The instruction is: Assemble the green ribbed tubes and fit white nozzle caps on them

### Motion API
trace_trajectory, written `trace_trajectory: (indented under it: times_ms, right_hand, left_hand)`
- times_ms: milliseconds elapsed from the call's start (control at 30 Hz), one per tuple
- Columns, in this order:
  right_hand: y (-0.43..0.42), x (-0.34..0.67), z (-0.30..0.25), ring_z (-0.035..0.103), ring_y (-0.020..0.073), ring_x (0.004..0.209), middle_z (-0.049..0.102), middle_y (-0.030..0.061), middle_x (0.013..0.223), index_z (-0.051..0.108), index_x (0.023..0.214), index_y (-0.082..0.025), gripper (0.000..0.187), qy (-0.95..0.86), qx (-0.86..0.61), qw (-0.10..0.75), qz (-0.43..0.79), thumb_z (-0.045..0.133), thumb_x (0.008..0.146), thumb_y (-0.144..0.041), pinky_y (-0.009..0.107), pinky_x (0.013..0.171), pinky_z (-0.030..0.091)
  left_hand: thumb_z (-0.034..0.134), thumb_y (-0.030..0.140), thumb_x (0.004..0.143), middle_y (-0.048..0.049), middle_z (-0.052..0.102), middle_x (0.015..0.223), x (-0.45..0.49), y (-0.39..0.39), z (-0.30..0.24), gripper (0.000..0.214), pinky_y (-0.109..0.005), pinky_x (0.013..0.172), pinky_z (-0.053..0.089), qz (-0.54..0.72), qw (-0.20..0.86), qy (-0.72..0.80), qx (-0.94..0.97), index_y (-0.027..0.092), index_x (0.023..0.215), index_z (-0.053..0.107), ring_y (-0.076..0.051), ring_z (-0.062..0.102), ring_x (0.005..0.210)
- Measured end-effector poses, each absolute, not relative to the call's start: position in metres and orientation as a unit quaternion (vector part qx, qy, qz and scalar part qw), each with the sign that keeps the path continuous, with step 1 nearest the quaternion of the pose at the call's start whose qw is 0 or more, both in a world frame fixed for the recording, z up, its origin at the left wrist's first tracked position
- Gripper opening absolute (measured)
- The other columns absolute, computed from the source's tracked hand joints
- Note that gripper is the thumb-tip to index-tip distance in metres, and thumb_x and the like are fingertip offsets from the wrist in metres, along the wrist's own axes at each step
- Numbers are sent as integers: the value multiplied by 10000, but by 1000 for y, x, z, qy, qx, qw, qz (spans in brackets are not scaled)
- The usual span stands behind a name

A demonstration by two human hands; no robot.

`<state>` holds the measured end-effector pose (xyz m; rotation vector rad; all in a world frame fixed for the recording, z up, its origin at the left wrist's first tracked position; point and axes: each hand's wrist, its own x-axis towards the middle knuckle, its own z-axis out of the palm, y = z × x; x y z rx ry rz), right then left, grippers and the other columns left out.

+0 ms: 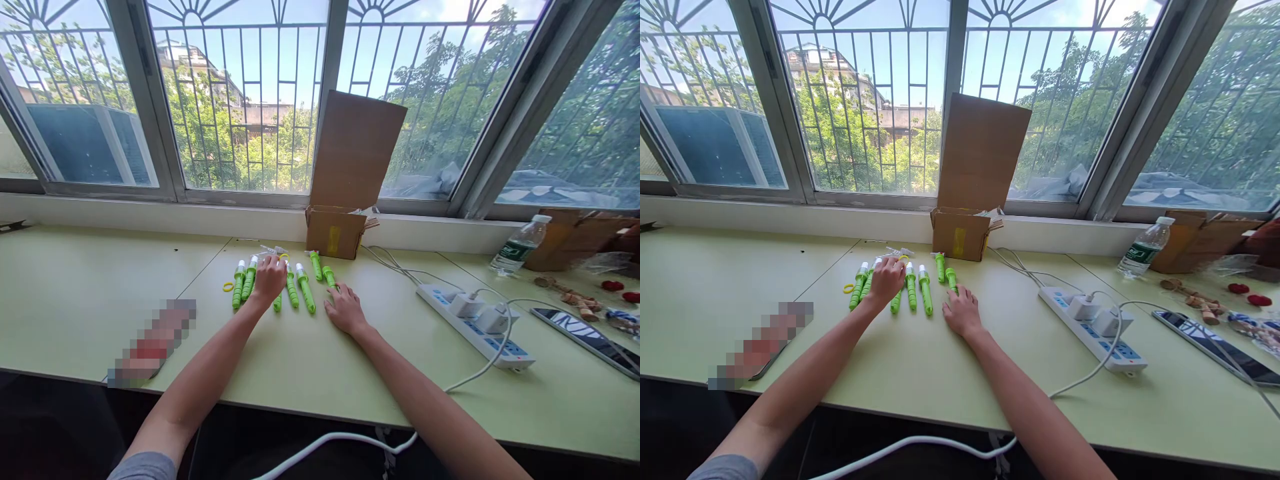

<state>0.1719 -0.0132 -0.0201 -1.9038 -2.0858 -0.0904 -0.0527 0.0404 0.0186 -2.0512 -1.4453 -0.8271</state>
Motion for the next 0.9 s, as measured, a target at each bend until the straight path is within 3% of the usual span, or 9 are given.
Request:
trace_trajectory:
  times_ms: [167, 300, 500, 700, 900]
  right_hand:
    - [-15, 172, -19, 445, 250, 1086, 508, 120, 1157, 613, 1002, -184, 279, -708, -678, 195, -43, 441, 852, -344, 342, 912, 323]
    - [-14, 172, -20, 468, 234, 1024, 524, 106, 1073, 588, 947, -170, 216, -698, -682, 211, -56, 469, 850, -321, 327, 856, 347]
    - [-13, 173, -21, 470, 235, 1029, 533, 114, 1077, 550, 1040, -162, 245, -692, -686, 215, -62, 485, 848, -301, 328, 848, 351]
    - [-12, 174, -22, 450, 252, 1091, 541, 129, 1145, 455, 1263, -167, 435, -692, -691, 200, -58, 494, 844, -278, 339, 875, 343]
    - [-10, 175, -23, 465, 244, 1091, 564, 124, 1163, 435, 1317, -182, 469, -691, -694, 190, -65, 463, 849, -184, 329, 867, 345]
  left_hand:
    - [401, 237, 904, -115, 625, 998, -52, 40, 18, 223, -382, 770, 400, -303, 247, -530, -753, 173, 880, 613, -264, 543, 947]
    - [384, 234, 909, -115, 623, 1003, -52, 39, 19, 237, -381, 776, 395, -302, 246, -530, -754, 175, 896, 613, -261, 543, 948]
    - [374, 241, 911, -128, 617, 999, -52, 38, 20, 253, -387, 772, 395, -298, 240, -527, -759, 168, 906, 616, -271, 538, 953]
    - [381, 239, 909, -132, 617, 987, -51, 37, 20, 244, -389, 785, 393, -311, 221, -516, -767, 168, 909, 615, -271, 541, 953]
    - [397, 243, 907, -130, 622, 963, -49, 35, 20, 221, -383, 780, 393, -304, 215, -490, -788, 169, 895, 605, -267, 542, 947]
